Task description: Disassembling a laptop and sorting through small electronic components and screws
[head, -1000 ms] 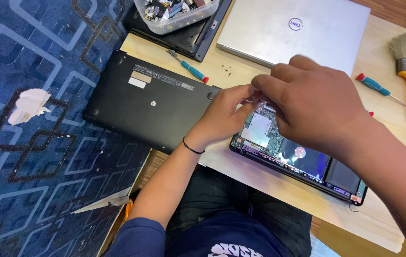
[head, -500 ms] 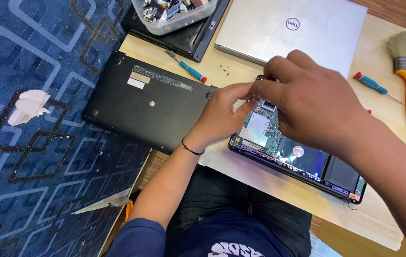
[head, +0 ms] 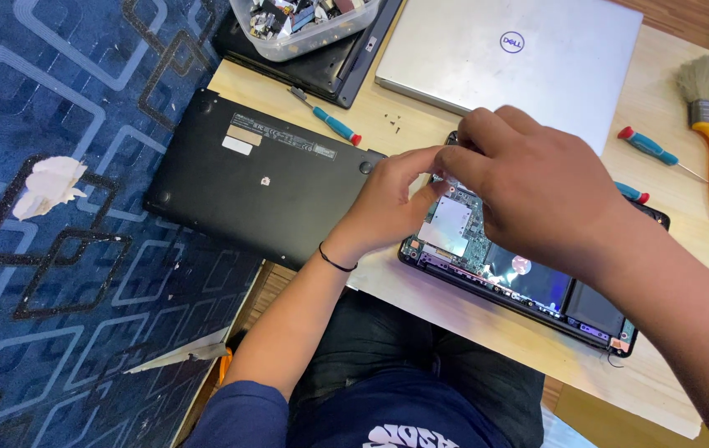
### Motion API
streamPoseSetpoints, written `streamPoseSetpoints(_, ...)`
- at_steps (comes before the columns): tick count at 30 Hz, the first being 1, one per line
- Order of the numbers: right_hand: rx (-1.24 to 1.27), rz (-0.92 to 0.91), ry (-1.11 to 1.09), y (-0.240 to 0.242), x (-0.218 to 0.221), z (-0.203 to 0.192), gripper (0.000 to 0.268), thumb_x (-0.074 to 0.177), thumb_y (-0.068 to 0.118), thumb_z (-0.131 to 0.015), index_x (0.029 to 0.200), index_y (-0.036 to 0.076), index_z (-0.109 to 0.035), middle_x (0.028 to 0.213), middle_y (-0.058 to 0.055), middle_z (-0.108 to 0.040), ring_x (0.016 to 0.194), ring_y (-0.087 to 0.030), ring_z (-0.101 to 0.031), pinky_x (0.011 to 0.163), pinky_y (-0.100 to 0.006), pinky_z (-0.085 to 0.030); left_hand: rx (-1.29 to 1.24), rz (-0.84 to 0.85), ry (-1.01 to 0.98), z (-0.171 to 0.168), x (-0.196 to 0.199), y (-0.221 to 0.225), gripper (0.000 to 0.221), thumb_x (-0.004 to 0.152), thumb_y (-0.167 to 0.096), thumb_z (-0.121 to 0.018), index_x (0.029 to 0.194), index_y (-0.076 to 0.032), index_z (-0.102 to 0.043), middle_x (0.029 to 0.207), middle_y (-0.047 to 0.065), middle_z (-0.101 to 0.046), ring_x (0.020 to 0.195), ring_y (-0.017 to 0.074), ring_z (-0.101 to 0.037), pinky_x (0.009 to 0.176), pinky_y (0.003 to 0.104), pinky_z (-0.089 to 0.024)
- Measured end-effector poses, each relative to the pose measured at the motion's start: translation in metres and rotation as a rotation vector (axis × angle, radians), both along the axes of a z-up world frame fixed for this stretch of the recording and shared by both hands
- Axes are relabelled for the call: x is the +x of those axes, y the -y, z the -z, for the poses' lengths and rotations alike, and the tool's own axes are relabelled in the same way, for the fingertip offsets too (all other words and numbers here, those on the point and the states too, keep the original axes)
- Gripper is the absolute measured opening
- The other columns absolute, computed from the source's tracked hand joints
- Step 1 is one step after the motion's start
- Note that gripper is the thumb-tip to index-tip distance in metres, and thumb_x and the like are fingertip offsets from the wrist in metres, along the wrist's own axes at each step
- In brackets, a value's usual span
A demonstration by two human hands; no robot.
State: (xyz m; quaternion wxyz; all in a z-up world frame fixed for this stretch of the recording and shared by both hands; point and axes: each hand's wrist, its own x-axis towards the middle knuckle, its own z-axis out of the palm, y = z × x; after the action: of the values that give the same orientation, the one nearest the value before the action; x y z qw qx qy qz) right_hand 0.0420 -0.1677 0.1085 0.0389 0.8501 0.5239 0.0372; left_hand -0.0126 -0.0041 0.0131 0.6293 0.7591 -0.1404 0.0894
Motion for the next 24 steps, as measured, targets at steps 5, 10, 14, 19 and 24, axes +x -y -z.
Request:
streamPoseSetpoints(5,0.127,0.011,-0.139,-0.004,-0.002,-0.005,0.032,0.075,0.013,-0.056,0.106,0.015,-0.06,0.105,-0.01,-0.052,0.087,-0.033,-0.055,0.046,-0.046,-0.048,0.043,-0.079,0.092,0.006,0.006,0.002,0.015,0.085,-0.002,-0.06,0.1,-0.005,-0.059,0.093,0.007,-0.058,0.084,0.0166,-0.057,0.074,0.028,-0.046)
streamPoseSetpoints(10,-0.008,0.128,-0.052,-0.003,-0.003,-0.002,0.02,0.096,0.041,-0.047,0.098,0.022,-0.055,0.085,0.002,-0.061,0.077,-0.028,-0.062,0.041,-0.044,-0.043,0.152,-0.152,0.137,0.002,0.005,0.005,0.019,0.077,-0.004,-0.064,0.078,-0.01,-0.046,0.077,0.003,-0.043,0.068,0.0165,-0.041,0.06,0.029,-0.035)
streamPoseSetpoints(14,0.026,0.003,0.022,0.001,0.002,0.001,0.03,0.076,0.021,-0.056,0.106,0.02,-0.059,0.095,-0.003,-0.057,0.086,-0.028,-0.057,0.043,-0.043,-0.047,0.098,0.017,0.024,0.006,0.005,-0.001,0.016,0.09,-0.016,-0.057,0.103,-0.008,-0.055,0.1,0.007,-0.06,0.094,0.0219,-0.059,0.078,0.033,-0.045)
streamPoseSetpoints(19,0.25,-0.087,-0.207,-0.004,0.002,-0.003,0.035,0.073,-0.001,-0.054,0.105,0.011,-0.062,0.103,-0.014,-0.053,0.086,-0.035,-0.053,0.061,-0.045,-0.046,0.074,-0.044,-0.027,-0.005,0.003,0.0,0.014,0.088,-0.004,-0.057,0.101,-0.007,-0.062,0.094,0.006,-0.069,0.087,0.0172,-0.061,0.073,0.031,-0.046)
streamPoseSetpoints(24,0.147,0.091,-0.286,0.001,0.004,0.005,0.031,0.074,0.006,-0.054,0.104,0.009,-0.059,0.095,-0.011,-0.055,0.07,-0.038,-0.058,0.049,-0.048,-0.044,0.032,-0.087,-0.01,-0.002,0.002,-0.001,0.021,0.086,-0.018,-0.069,0.101,-0.013,-0.054,0.093,0.0,-0.063,0.085,0.0145,-0.062,0.077,0.028,-0.051)
